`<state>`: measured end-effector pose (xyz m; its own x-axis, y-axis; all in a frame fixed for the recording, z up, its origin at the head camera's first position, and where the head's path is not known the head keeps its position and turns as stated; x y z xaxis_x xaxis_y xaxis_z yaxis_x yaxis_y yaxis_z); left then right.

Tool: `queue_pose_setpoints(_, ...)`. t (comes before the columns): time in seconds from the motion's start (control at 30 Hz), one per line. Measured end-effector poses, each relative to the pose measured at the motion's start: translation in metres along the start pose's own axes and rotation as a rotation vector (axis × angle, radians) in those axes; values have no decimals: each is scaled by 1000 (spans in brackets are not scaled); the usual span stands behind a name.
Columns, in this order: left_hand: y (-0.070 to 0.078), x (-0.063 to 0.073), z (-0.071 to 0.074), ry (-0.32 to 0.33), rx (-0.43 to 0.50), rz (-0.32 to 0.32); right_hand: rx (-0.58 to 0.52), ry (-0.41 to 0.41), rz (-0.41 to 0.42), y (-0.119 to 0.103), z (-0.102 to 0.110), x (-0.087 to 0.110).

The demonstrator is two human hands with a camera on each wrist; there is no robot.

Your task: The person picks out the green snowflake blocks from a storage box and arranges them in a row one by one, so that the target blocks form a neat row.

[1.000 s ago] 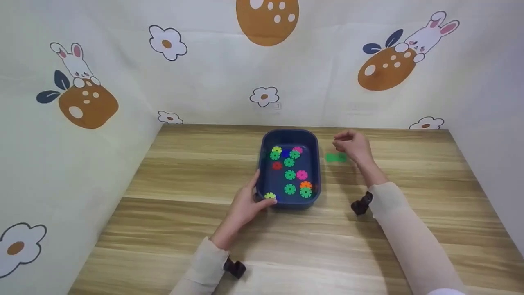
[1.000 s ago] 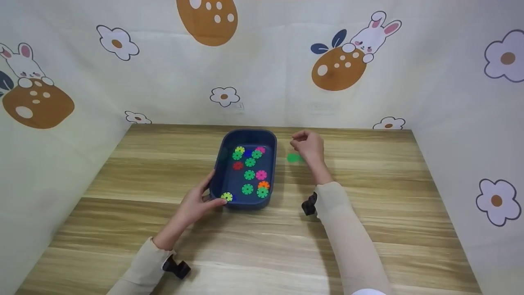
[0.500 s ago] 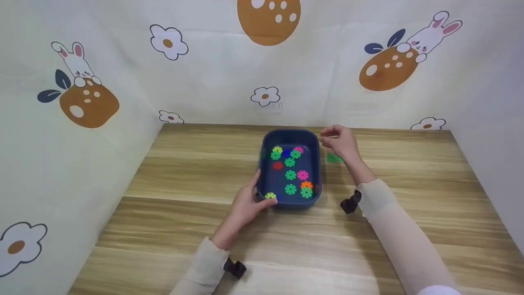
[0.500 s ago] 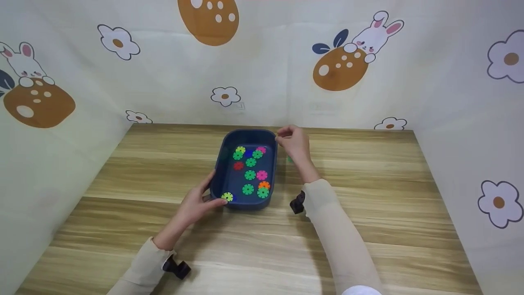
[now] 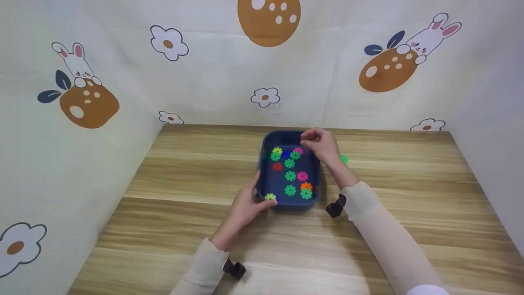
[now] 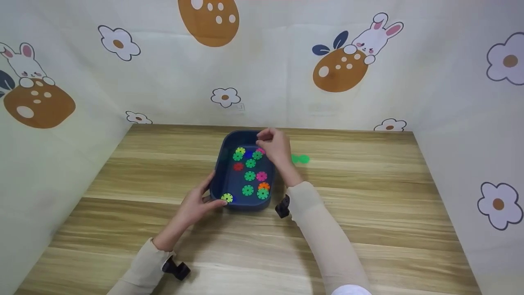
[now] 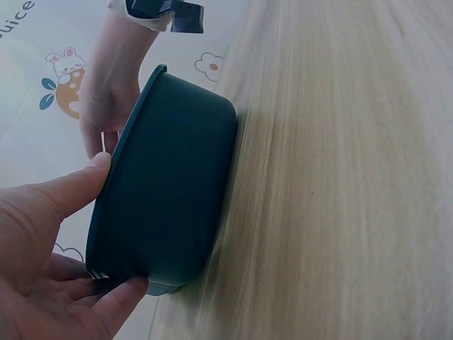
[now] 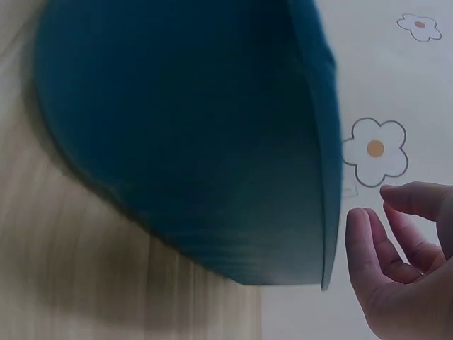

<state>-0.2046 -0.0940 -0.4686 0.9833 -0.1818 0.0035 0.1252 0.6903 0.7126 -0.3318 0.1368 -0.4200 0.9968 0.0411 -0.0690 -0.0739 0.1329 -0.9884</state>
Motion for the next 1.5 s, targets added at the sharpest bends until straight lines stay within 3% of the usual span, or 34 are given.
queue_pose_setpoints(0.37, 1, 0, 2, -1, -4, 1, -40, -51, 2, 8, -37, 2)
queue_pose_setpoints(0.57, 2, 1, 0, 24, -7, -31, -66, -95, 13, 27, -53, 1)
queue_pose_setpoints(0.67, 1, 3, -3, 24, -13, -42, -56, -147, -23, 39, -59, 4)
queue_pose_setpoints(0.87, 0, 5, -4, 32, -41, -52, 90, -284, -67, 49, -70, 9)
queue_pose_setpoints(1.03, 2, -1, 1, 40, -44, -68, 203, -336, -85, 48, -74, 4)
queue_pose_setpoints(1.5, 1, -1, 1, 30, -14, -67, 272, -412, -58, 46, -81, 6)
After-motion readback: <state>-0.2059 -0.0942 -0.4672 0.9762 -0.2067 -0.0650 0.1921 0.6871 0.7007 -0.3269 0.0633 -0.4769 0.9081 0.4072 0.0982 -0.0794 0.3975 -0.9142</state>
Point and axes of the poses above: each hand's wrist, its own x-axis away from the middle knuckle, its own z-axis out of the back of the hand, y = z × x, the point moved 5 cm from there along -x, towards the middle knuckle, and after that the axes turned 14 degrees about -x, right-handed, at the moved point
